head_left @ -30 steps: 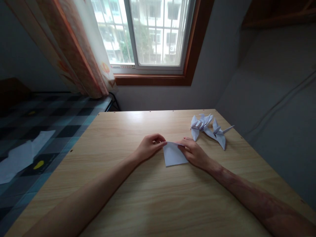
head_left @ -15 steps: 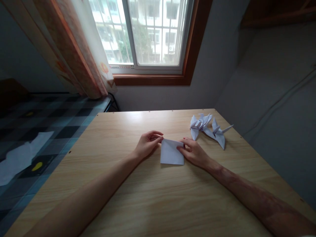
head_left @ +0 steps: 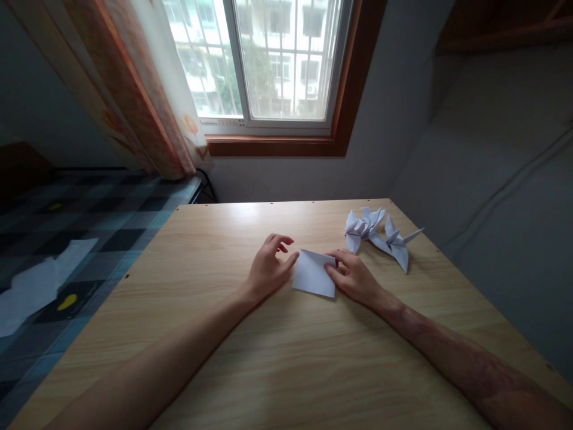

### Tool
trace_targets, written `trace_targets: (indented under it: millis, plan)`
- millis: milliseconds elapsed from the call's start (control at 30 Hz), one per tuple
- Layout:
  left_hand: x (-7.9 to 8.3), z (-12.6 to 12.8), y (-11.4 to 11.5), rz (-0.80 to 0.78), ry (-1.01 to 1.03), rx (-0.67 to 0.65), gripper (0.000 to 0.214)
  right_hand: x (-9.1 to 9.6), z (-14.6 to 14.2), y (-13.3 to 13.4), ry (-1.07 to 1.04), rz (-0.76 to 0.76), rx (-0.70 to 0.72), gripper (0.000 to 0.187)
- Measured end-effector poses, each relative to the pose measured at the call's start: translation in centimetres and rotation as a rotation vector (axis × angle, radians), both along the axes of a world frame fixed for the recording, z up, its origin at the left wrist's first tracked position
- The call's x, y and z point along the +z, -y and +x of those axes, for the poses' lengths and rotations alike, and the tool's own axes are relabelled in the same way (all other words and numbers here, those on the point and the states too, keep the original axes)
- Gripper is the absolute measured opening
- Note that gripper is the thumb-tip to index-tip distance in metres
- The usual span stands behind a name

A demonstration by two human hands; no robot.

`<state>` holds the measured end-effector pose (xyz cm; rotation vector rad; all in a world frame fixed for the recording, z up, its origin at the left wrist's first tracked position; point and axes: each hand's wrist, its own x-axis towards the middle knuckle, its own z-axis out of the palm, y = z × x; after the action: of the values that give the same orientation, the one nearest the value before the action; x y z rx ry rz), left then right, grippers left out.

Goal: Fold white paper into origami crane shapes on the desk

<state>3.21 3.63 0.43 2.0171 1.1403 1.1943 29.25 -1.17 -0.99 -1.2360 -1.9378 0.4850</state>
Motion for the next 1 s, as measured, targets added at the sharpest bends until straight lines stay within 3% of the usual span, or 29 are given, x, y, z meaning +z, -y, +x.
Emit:
trace_targets:
  millis: [100,233,333,400,567,1000]
  plan:
    - [-0.05,0.1,0.48,0.198,-0.242,-0.076,0.016,-0.01,-0.05,-0.15,0.055,0.005,-0.015,0.013]
    - [-0.3,0.38,0.55,0.296,-0.505,-0.227,0.017,0.18,-0.03,-0.22,0.164,0.05,0.003,0.016]
    - [-0.36,0.47,0.57,0.315,-0.57,-0.281,0.025,0.25,-0.04,0.01,0.25,0.1,0.039,0.02]
    - [-0.31,0.42,0.6,0.306,-0.57,-0.287,0.028,0.26,-0.09,0.25,0.32,0.133,0.079,0.033]
    - [-0.12,0.27,0.51,0.287,-0.583,-0.259,0.03,0.23,-0.06,0.51,0.443,0.18,0.171,0.058]
    - [0.1,0.2,0.85,0.326,-0.695,-0.087,0.03,0.47,0.49,0.58,0.552,0.123,0.279,0.068]
